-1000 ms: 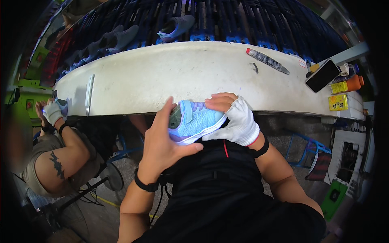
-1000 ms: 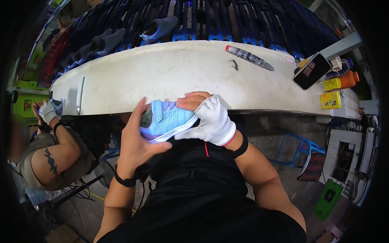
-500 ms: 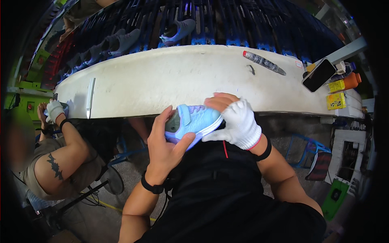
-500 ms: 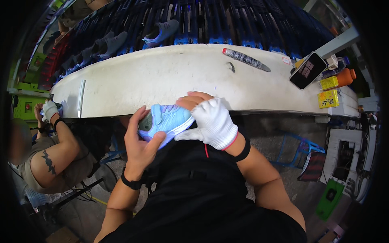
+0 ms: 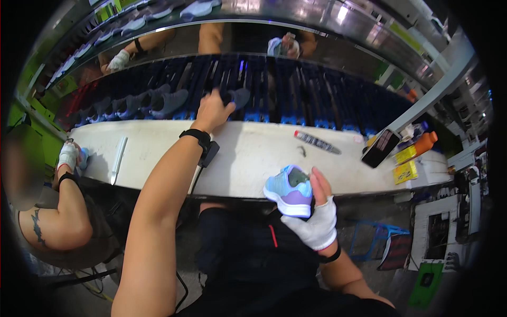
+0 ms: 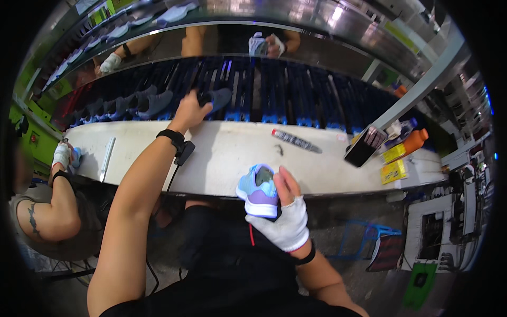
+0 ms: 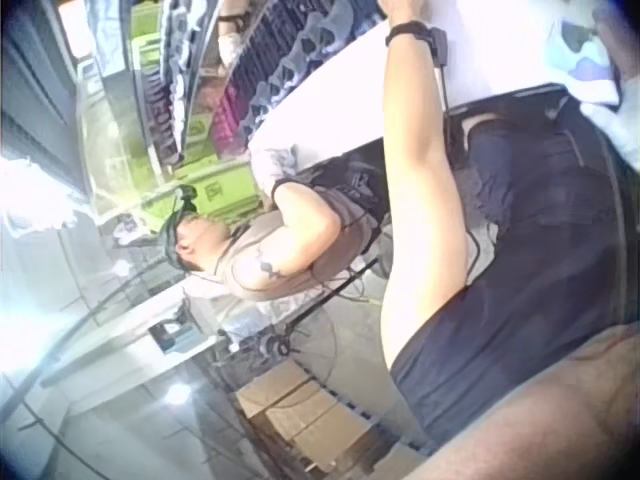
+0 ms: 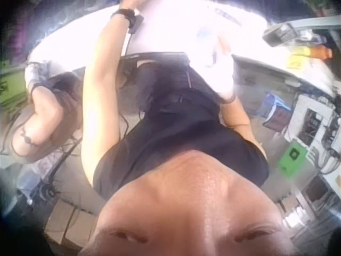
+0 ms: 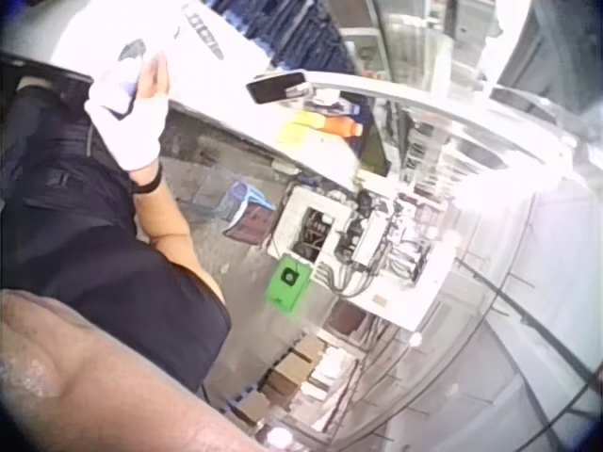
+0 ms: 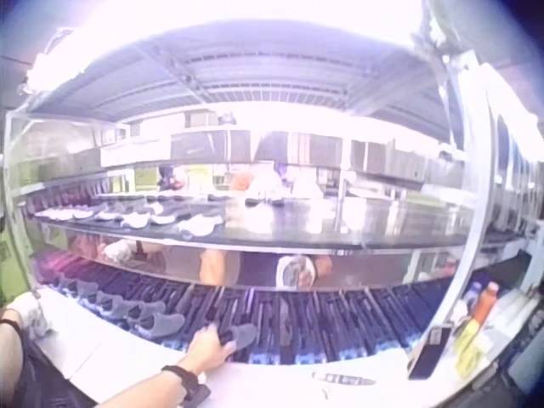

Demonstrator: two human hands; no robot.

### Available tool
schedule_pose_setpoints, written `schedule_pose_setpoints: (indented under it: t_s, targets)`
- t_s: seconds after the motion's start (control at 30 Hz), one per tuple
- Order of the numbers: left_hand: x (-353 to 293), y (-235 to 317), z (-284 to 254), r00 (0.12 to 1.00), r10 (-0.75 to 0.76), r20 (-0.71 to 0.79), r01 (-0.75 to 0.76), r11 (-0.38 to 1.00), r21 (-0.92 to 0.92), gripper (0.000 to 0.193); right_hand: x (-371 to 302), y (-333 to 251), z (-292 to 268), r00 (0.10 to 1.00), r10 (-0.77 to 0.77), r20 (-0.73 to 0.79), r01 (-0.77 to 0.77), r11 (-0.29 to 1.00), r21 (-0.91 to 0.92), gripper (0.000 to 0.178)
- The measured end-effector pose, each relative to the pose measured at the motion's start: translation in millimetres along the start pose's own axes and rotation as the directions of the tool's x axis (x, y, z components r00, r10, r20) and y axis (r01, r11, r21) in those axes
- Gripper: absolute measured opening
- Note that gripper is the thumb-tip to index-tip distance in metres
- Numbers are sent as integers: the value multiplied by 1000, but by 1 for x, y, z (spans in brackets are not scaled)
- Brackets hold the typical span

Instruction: Manually fitting shoe components, applying adhesive or markings, and placing them on a conveyor system in a shoe manufacturing facility.

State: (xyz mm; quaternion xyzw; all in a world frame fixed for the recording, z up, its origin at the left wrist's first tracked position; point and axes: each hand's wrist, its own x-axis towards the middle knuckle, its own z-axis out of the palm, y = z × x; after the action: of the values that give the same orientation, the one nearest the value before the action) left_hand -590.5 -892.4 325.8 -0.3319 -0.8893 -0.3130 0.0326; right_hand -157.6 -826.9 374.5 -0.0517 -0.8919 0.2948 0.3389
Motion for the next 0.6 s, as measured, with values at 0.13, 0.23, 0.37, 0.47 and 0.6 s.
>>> schedule_pose_setpoints:
  t_s: [0.13, 0.23, 0.37, 0.47, 0.6]
  targets:
    - [19, -18, 41, 961, -204, 187, 192, 978, 77, 73, -33, -3, 14, 947, 306, -94, -280, 935, 218, 117]
    - [15, -42, 32, 980, -182, 77, 187, 980, -61, 60, -42, -1, 26, 938, 309, -159, -257, 926, 278, 117]
    - [11, -34, 33, 961, -274, -43, 256, 937, -237, 50, -37, 11, 37, 885, 397, -243, -178, 771, 612, 109]
    - [12, -64, 44, 968, -201, -149, 122, 899, -420, 48, -13, 16, 23, 901, 350, -258, -139, 794, 591, 107]
    - [-48, -50, 24, 960, -274, -51, 56, 370, -927, 36, 33, 16, -39, 881, -87, -466, 32, 992, -124, 100]
